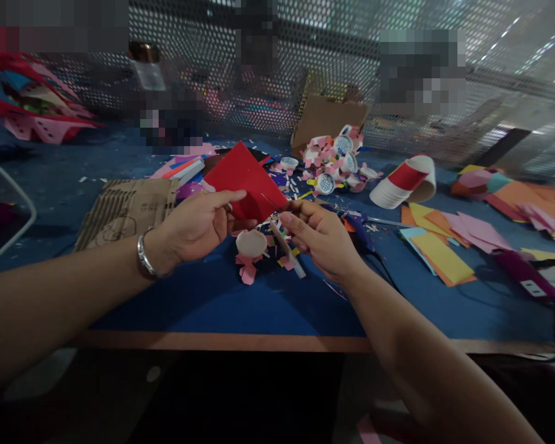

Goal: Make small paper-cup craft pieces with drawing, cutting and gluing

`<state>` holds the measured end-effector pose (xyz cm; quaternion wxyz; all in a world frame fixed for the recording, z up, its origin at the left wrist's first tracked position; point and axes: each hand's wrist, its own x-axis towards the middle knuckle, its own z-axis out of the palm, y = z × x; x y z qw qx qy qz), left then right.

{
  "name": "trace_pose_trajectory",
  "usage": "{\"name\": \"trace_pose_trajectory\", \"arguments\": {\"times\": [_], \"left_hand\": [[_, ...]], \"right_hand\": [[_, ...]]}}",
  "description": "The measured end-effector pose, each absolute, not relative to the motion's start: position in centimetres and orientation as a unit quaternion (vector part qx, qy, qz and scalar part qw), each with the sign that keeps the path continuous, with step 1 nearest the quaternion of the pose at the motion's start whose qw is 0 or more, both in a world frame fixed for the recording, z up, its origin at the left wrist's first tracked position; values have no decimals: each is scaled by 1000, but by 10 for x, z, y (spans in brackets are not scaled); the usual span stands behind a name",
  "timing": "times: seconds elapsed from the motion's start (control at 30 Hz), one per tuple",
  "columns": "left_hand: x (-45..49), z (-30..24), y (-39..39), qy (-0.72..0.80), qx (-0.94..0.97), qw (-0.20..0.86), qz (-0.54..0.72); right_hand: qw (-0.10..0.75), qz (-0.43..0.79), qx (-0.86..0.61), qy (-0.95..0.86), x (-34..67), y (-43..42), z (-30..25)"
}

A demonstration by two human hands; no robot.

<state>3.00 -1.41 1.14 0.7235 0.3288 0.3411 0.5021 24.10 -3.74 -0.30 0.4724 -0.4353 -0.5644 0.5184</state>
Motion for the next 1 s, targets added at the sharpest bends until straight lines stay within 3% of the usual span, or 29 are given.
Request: {"name": "trace_pose_trajectory", "arguments": {"times": [1.0], "left_hand": [[32,13,-21,333,342,738,477]], "right_hand": [[493,526,-421,-550,244,-41,1]]}}
